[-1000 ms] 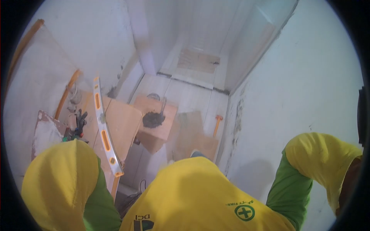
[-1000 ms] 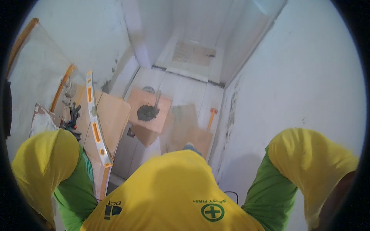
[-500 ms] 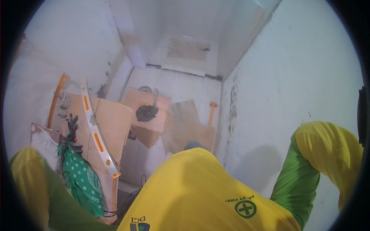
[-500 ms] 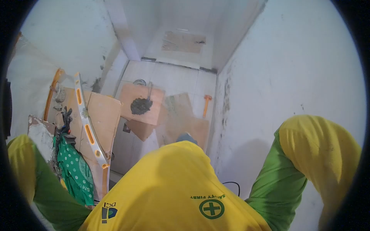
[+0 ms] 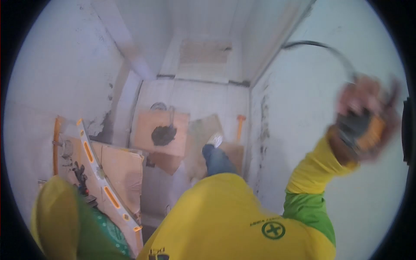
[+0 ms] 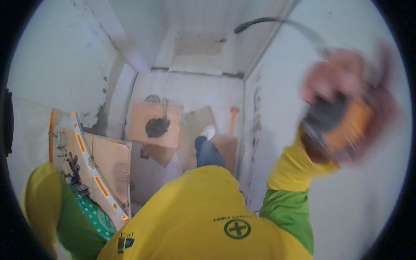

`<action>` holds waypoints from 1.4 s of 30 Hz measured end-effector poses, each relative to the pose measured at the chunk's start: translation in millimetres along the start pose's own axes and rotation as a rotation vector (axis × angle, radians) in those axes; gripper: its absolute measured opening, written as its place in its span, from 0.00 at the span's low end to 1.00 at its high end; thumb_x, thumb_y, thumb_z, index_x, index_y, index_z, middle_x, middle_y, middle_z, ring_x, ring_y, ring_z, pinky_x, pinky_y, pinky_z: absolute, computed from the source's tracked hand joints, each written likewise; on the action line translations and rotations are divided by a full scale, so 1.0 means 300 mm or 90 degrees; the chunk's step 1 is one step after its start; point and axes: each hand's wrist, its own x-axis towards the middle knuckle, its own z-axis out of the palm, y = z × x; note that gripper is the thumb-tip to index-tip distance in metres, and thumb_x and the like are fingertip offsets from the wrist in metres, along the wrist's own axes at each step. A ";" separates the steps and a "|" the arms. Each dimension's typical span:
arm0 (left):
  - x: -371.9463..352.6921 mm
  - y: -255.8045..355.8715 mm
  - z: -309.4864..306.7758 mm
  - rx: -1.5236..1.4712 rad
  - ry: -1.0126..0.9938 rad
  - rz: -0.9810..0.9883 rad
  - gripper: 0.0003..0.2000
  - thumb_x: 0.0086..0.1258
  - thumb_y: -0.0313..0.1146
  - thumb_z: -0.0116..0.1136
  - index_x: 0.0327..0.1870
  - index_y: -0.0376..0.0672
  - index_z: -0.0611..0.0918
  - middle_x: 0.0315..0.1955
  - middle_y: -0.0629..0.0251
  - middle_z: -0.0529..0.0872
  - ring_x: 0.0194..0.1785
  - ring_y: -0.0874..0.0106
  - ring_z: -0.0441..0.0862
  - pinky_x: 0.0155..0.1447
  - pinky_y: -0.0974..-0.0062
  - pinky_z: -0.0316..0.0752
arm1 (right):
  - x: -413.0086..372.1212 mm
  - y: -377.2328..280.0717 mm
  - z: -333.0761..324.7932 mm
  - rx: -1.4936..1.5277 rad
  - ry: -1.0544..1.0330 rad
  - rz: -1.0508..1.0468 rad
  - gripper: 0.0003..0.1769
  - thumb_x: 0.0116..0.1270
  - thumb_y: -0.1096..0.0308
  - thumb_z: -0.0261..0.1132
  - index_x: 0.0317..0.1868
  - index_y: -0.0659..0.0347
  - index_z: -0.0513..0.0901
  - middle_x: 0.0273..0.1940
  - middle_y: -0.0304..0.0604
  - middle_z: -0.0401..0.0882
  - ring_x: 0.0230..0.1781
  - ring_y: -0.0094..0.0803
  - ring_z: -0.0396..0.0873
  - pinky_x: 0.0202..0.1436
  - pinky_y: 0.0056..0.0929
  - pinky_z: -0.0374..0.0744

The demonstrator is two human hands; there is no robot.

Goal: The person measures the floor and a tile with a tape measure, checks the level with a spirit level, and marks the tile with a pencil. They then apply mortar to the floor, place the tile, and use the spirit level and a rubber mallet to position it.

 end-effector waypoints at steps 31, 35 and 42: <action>-2.093 -2.057 0.761 -0.344 -0.920 -0.921 0.32 0.65 0.48 0.65 0.65 0.37 0.72 0.51 0.50 0.82 0.57 0.57 0.79 0.64 0.63 0.72 | -0.952 2.039 -0.589 0.383 0.739 0.899 0.21 0.62 0.69 0.69 0.54 0.57 0.73 0.43 0.39 0.77 0.37 0.25 0.75 0.36 0.28 0.75; -2.312 -2.404 0.652 -0.282 -1.121 -0.595 0.11 0.64 0.42 0.57 0.34 0.45 0.85 0.45 0.59 0.85 0.50 0.57 0.80 0.57 0.61 0.75 | -1.178 2.219 -0.739 0.260 0.889 0.859 0.22 0.62 0.71 0.69 0.55 0.58 0.71 0.39 0.38 0.77 0.34 0.27 0.76 0.37 0.30 0.78; -2.570 -2.951 0.662 0.252 -1.354 -0.573 0.16 0.68 0.50 0.55 0.41 0.50 0.88 0.43 0.55 0.86 0.51 0.56 0.81 0.58 0.62 0.75 | -1.798 2.633 -1.054 0.084 1.020 1.013 0.23 0.65 0.66 0.68 0.59 0.54 0.73 0.40 0.39 0.80 0.39 0.29 0.78 0.41 0.36 0.79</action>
